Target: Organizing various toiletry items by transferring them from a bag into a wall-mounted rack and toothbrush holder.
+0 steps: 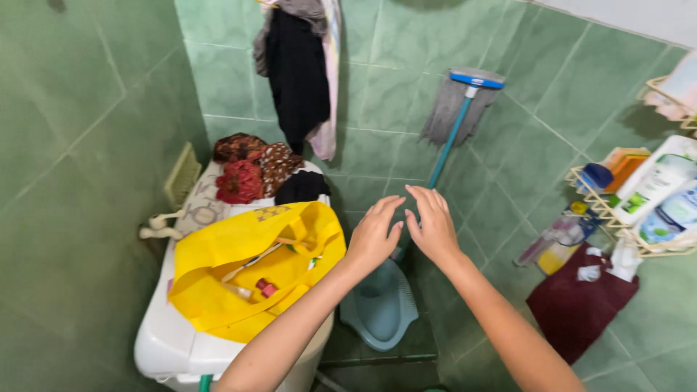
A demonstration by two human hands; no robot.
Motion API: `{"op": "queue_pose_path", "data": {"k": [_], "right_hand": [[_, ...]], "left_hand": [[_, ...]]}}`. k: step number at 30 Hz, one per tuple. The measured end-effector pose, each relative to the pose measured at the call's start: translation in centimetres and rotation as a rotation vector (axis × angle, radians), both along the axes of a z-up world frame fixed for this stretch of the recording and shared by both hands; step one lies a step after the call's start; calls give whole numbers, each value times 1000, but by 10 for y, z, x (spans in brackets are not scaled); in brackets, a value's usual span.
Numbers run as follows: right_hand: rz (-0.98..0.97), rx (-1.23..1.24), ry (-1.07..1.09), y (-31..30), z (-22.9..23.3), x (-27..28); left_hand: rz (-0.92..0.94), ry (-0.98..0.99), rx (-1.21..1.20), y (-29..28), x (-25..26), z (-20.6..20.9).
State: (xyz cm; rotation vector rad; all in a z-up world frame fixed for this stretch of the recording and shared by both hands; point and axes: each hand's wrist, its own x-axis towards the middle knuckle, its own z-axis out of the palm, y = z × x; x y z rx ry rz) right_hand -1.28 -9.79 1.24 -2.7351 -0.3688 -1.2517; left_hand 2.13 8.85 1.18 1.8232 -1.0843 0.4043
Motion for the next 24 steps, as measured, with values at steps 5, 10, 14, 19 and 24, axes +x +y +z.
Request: {"op": "queue_pose_path", "data": {"k": [5,10,14,19,24], "right_hand": [[357,381,47,106,-13,10],[499,596,237,172,-59,19],[499,564,495,202,-103,42],[369,509,651,228,-139,61],[30,216,843,251,-172,74]], "left_hand": [[154,43,24,96,9,-41],[260,151,87,184,-2,-74],[353,239,183,216,24,-128],[412,338,289,237,37,-165],[441,497,432,242,38,-187]]}}
